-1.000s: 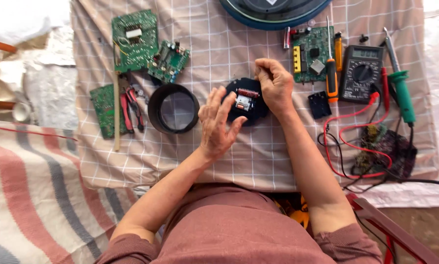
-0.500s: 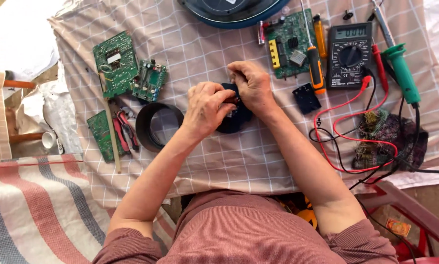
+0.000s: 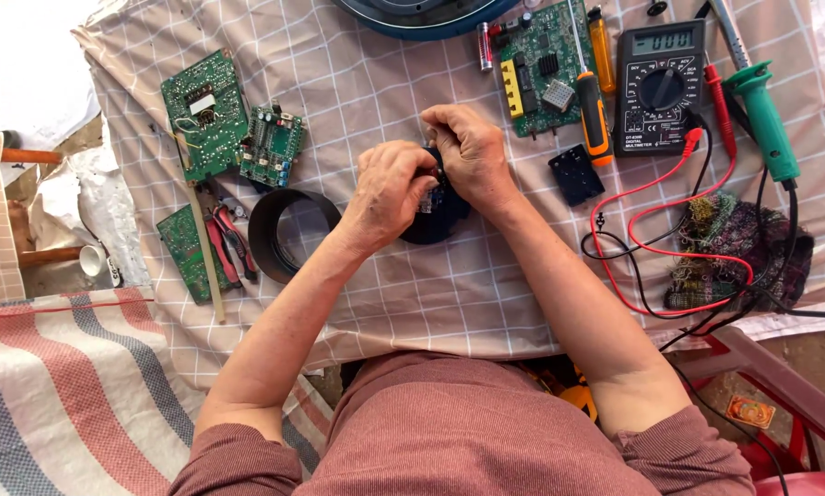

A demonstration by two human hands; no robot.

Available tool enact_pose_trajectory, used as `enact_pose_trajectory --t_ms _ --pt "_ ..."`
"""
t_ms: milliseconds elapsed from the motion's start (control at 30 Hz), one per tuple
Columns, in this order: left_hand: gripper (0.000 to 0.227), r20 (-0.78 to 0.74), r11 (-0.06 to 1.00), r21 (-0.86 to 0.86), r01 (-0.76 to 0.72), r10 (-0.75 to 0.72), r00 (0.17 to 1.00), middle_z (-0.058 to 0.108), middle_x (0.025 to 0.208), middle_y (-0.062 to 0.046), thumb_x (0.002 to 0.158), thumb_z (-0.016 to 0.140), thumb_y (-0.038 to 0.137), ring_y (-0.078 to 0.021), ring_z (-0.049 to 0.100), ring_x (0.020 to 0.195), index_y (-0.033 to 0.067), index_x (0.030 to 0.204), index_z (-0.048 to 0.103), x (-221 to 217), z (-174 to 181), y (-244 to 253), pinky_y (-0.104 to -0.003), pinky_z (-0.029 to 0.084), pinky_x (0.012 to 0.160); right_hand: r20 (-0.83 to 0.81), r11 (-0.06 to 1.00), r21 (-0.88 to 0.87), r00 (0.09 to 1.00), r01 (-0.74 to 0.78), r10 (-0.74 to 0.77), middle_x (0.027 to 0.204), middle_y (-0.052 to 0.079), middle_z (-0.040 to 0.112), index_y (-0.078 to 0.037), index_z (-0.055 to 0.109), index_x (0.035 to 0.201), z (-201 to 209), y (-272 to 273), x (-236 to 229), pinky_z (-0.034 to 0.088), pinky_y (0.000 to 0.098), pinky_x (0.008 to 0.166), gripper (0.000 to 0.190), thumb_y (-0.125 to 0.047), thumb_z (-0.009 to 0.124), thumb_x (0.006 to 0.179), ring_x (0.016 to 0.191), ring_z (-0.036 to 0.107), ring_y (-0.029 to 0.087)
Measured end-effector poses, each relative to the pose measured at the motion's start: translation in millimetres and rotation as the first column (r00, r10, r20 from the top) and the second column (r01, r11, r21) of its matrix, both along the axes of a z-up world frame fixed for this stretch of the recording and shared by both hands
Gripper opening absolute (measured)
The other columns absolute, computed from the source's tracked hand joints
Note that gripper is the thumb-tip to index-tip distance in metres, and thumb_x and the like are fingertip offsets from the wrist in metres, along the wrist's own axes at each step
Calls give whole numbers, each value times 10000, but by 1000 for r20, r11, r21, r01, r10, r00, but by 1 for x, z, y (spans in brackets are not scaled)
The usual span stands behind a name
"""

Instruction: The person places a battery into a circular black electronic component and uses a multimeter to test the connections. They hold the component steady with one hand while touching the multimeter probes to different points on the device.

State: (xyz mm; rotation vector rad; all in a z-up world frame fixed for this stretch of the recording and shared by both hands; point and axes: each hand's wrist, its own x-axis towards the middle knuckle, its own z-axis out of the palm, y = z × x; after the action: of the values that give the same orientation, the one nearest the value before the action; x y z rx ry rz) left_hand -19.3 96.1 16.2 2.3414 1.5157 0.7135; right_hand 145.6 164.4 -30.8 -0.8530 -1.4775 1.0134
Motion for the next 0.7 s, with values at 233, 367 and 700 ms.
enact_pose_trajectory --t_ms 233,367,700 --pt "237 2 998 58 24 -24 1000 678 1100 -18 979 736 283 -220 644 1121 189 1182 659 -8 23 1 -363 373 960 -7 1000 0 1000 3 -3 848 124 688 -34 756 1070 -2 -1 -2 599 372 698 144 23 650 991 732 745 237" --pt "240 -108 992 110 55 -43 993 675 1038 2 958 752 312 -194 647 1067 206 1157 669 -4 22 0 -362 356 950 -17 1000 -20 1000 11 -11 889 118 703 -47 763 1073 -3 0 -2 608 358 699 145 19 676 976 737 748 211" --pt "226 -167 999 28 22 -17 986 637 1034 -13 925 773 317 -230 609 1059 213 1112 699 -2 26 1 -393 382 952 -25 999 -24 999 28 -29 912 123 715 -39 769 1051 -5 0 -3 610 358 672 138 27 683 966 719 751 214"
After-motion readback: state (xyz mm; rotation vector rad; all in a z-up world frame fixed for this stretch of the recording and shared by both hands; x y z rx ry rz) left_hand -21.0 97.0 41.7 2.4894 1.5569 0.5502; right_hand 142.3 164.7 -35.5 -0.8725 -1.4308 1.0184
